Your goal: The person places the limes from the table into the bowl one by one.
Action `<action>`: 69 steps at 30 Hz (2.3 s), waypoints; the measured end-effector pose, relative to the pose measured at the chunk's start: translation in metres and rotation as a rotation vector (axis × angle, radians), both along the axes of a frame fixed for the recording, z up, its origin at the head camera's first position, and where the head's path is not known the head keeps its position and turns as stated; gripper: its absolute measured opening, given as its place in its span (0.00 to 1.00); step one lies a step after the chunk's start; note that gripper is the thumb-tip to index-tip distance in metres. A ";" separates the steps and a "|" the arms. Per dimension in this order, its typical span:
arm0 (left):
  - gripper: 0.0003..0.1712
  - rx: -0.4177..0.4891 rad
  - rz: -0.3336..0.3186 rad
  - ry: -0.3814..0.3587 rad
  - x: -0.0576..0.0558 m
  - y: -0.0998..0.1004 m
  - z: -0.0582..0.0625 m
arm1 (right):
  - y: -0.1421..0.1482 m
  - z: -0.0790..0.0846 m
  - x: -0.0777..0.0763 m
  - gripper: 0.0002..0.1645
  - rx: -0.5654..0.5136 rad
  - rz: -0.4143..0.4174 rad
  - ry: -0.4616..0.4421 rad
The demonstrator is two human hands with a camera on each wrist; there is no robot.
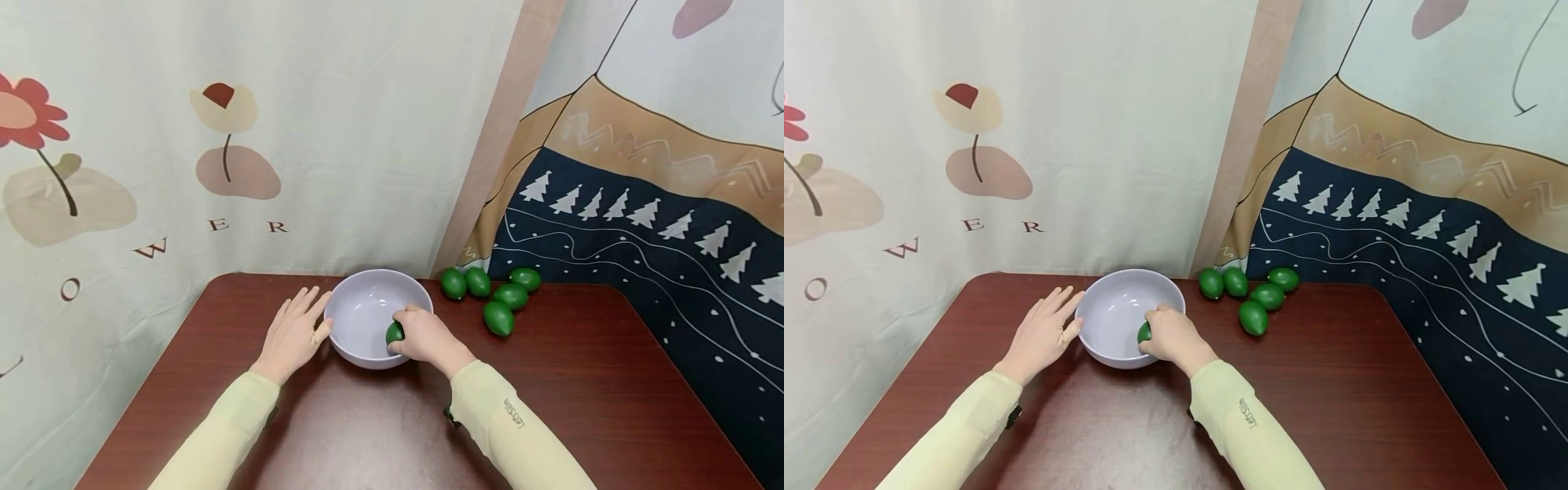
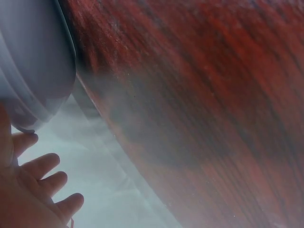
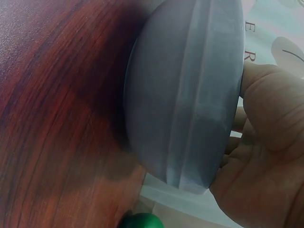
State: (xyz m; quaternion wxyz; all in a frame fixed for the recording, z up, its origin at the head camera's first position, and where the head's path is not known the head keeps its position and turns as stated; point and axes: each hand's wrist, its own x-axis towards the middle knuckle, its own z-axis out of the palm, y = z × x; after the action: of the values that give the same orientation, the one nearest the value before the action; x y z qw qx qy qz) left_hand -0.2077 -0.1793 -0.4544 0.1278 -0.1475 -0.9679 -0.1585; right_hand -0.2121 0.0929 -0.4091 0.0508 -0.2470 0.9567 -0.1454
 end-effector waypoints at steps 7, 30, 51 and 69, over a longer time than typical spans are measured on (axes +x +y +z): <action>0.33 0.003 -0.001 0.001 0.000 0.001 0.002 | -0.001 0.000 0.000 0.23 -0.009 0.001 0.010; 0.34 0.001 0.006 -0.019 0.001 0.001 0.001 | 0.027 -0.021 0.008 0.28 -0.404 0.074 0.231; 0.33 0.029 0.002 -0.004 0.001 0.001 0.002 | 0.064 -0.021 0.008 0.28 -0.616 -0.074 0.381; 0.33 0.032 0.003 -0.002 0.000 0.000 -0.002 | 0.095 -0.024 0.007 0.28 -0.687 -0.239 0.374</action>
State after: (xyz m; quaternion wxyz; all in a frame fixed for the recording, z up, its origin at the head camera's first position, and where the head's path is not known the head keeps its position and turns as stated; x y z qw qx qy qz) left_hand -0.2074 -0.1791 -0.4562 0.1296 -0.1440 -0.9656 -0.1736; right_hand -0.2050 0.1883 -0.4330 -0.2266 -0.1591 0.8671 -0.4141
